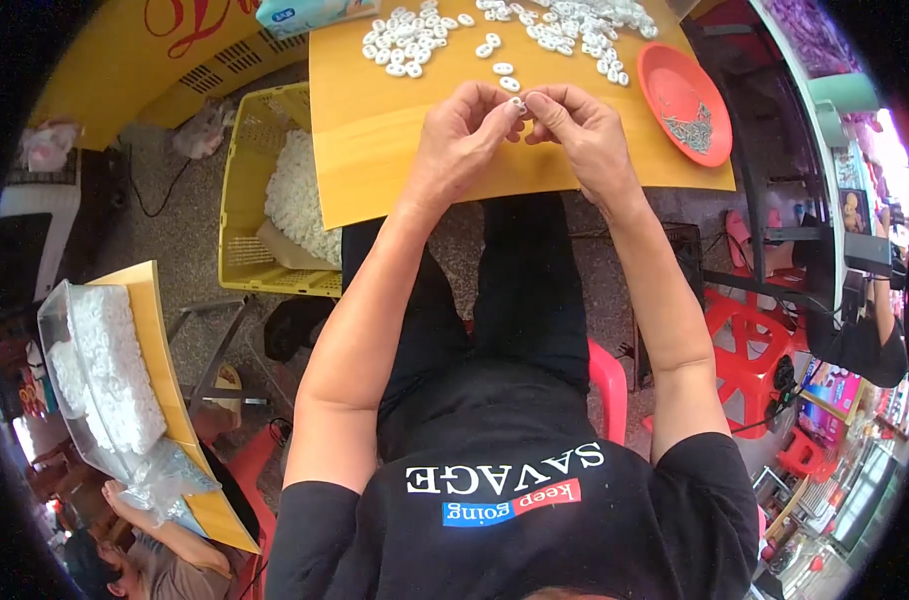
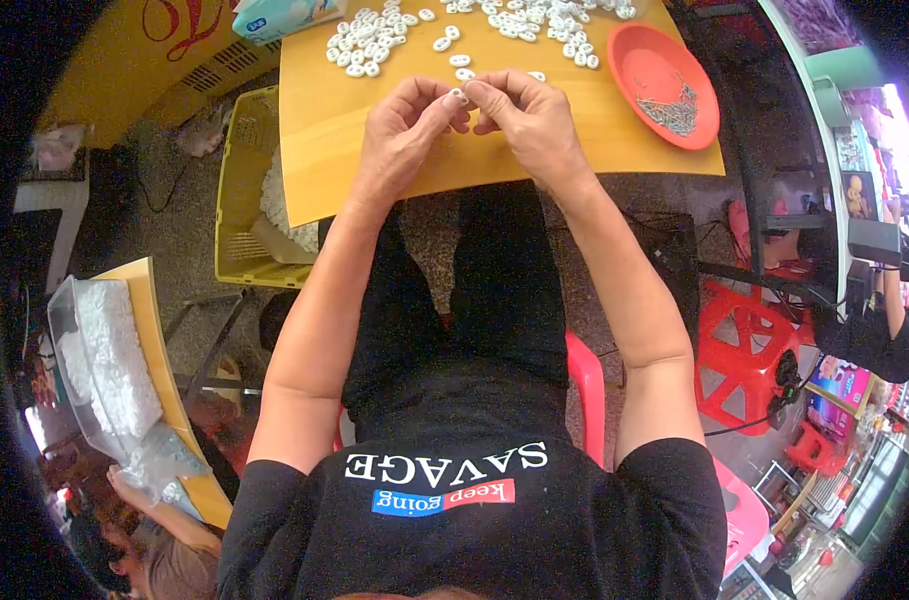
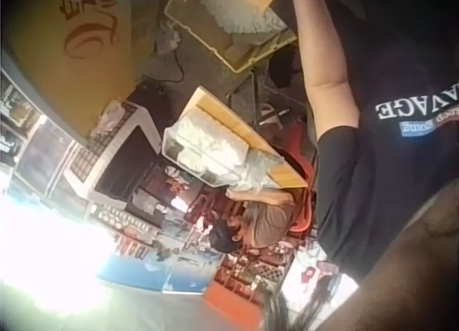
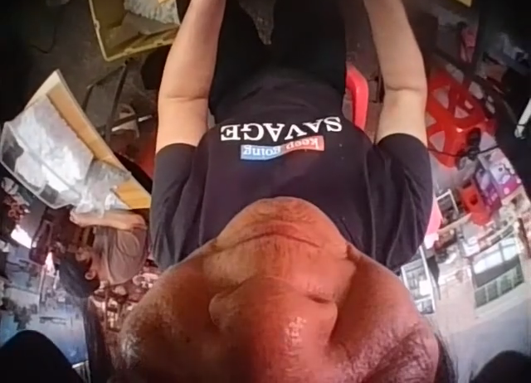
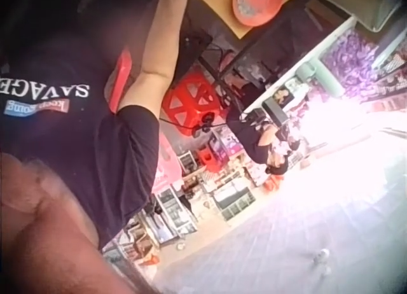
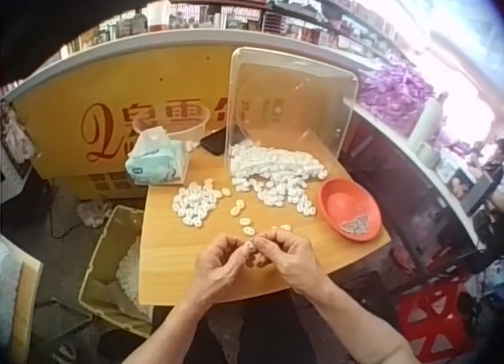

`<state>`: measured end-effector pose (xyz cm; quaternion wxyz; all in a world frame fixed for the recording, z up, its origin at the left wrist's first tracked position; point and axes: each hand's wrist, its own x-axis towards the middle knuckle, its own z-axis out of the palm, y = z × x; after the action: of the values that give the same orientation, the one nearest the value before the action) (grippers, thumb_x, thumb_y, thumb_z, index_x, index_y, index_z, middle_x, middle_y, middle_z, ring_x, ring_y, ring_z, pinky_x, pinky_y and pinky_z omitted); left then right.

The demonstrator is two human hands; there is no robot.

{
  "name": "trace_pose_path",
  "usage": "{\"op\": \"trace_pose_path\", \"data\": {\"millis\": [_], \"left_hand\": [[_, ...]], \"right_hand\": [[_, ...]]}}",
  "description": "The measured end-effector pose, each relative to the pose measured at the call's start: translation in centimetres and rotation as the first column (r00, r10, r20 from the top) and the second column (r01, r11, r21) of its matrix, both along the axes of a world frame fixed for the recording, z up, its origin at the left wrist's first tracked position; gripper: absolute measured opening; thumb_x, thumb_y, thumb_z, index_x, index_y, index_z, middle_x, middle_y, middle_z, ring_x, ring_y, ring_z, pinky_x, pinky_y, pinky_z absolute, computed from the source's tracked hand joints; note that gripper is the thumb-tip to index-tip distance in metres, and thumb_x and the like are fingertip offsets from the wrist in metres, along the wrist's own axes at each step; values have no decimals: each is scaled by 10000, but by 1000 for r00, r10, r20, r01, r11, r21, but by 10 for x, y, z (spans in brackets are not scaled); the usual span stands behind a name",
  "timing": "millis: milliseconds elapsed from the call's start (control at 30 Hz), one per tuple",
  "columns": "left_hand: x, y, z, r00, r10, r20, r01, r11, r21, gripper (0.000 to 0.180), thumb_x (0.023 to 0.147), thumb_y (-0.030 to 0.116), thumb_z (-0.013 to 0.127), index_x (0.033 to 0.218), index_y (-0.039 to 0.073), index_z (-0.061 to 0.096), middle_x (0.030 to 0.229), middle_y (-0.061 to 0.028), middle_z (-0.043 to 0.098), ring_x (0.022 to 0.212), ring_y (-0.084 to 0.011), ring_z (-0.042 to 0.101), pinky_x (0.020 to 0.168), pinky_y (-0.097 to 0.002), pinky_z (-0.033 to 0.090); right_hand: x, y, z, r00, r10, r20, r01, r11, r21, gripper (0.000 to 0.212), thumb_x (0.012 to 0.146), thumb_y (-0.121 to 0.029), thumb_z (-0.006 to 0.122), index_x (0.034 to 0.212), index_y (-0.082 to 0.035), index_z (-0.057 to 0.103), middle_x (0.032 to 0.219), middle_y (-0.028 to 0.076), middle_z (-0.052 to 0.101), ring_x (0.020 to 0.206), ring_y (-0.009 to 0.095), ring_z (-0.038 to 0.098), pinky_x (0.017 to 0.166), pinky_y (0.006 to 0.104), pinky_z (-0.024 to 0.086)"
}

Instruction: Manually inserting small metal rings into white oval plastic components at an assembly station.

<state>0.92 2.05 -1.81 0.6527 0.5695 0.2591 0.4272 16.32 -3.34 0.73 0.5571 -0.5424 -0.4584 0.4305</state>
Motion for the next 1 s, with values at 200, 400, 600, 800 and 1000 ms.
{"op": "trace_pose_path", "data": {"millis": [200, 400, 600, 800, 1000], "left_hand": [[0, 0, -1, 1000, -3, -24, 3, 1000, 4, 242, 939, 213, 624, 993, -22, 597, 842, -57, 661, 777, -106, 623, 706, -232, 490], [1, 0, -2, 999, 11, -44, -10, 1000, 25, 244, 942, 208, 619, 999, -29, 596, 857, -64, 663, 778, -113, 629, 707, -237, 500], [1, 0, -3, 997, 36, -65, -34, 998, 45, 222, 947, 181, 609, 998, -35, 591, 861, -65, 663, 785, -112, 633, 711, -239, 511], [4, 1, -9, 995, 98, -32, -95, 993, 73, 152, 918, 114, 621, 905, -35, 593, 771, -53, 668, 722, -87, 626, 651, -239, 515], [2, 2, -8, 987, 71, -141, -54, 991, 120, 176, 936, 133, 619, 978, -34, 585, 851, -46, 649, 761, -90, 617, 687, -224, 512]], "right_hand": [[-2, -1, 1, 999, -36, -2, 36, 999, 8, 209, 915, -175, 657, 970, 27, 655, 771, 20, 638, 657, 63, 571, 628, 210, 502], [-2, -1, -2, 998, -23, 53, 21, 999, 42, 217, 921, -185, 650, 968, 27, 652, 780, 27, 647, 670, 70, 585, 627, 215, 506], [-9, -2, -5, 988, -71, 136, 58, 993, 99, 205, 926, -180, 641, 952, 23, 644, 789, 35, 656, 683, 80, 601, 631, 222, 512], [-15, 0, -16, 994, -111, 17, 108, 989, 103, 185, 931, -174, 631, 926, 10, 643, 781, 28, 653, 672, 85, 606, 614, 226, 515], [-8, -1, -15, 993, -60, -103, 62, 998, 9, 179, 919, -172, 645, 924, 7, 642, 780, 30, 650, 661, 81, 597, 622, 222, 514]]}}
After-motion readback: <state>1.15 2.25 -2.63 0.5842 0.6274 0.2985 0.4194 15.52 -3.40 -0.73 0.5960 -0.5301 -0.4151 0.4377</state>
